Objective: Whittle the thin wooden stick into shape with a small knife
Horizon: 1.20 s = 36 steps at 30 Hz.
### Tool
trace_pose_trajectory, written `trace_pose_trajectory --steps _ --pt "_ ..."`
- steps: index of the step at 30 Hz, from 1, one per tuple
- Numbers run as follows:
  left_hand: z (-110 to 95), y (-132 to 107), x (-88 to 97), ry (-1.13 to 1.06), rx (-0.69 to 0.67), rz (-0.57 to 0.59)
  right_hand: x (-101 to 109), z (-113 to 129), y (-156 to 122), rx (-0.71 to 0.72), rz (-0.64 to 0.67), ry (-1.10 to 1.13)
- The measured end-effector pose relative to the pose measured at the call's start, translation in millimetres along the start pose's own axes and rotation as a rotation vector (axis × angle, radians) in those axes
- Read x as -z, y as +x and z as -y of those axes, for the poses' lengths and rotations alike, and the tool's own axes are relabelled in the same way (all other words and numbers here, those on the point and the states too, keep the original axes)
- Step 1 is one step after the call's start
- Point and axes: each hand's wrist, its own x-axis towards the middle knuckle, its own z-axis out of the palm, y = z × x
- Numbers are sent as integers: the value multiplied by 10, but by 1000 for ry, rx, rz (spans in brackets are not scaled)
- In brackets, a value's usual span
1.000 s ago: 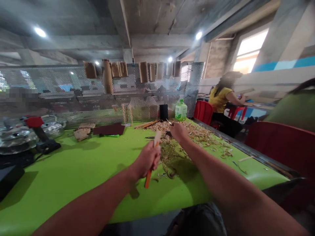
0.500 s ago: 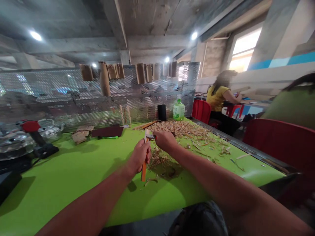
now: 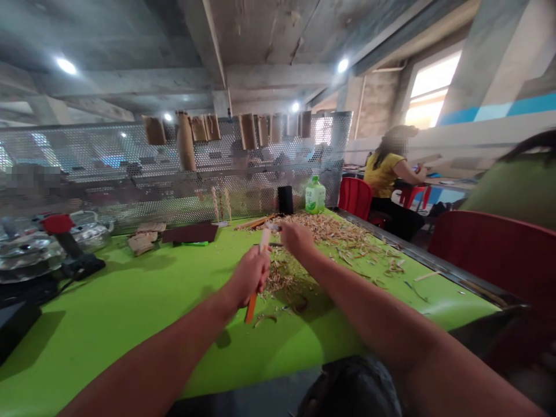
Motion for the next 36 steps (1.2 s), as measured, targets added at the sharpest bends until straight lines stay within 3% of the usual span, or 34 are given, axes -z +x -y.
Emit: trace_pose_trajectory --steps 3,5,7,10,13,15,19,28,36 --pt "43 -106 -93 11 -17 174 13 -351 127 -245 44 33" --pt "54 -99 -104 -56 -29 165 14 -469 169 -286 30 56" --pt "54 -30 -53 -118 -41 74 -1 -412 153 -252 12 97" --pt "49 93 73 -154 -9 -61 -37 -91 25 -80 3 160" --pt "46 145 142 -155 4 -96 -49 217 -145 109 15 186" --pt "43 146 143 -162 -8 -92 -37 319 -230 160 26 170" --pt "37 148 129 -152 -30 -73 18 357 -312 175 58 86" --pt "-16 166 118 -132 -28 -151 102 441 -379 231 112 -14" --pt "-84 118 24 -77 2 -145 42 327 -270 252 12 -75"
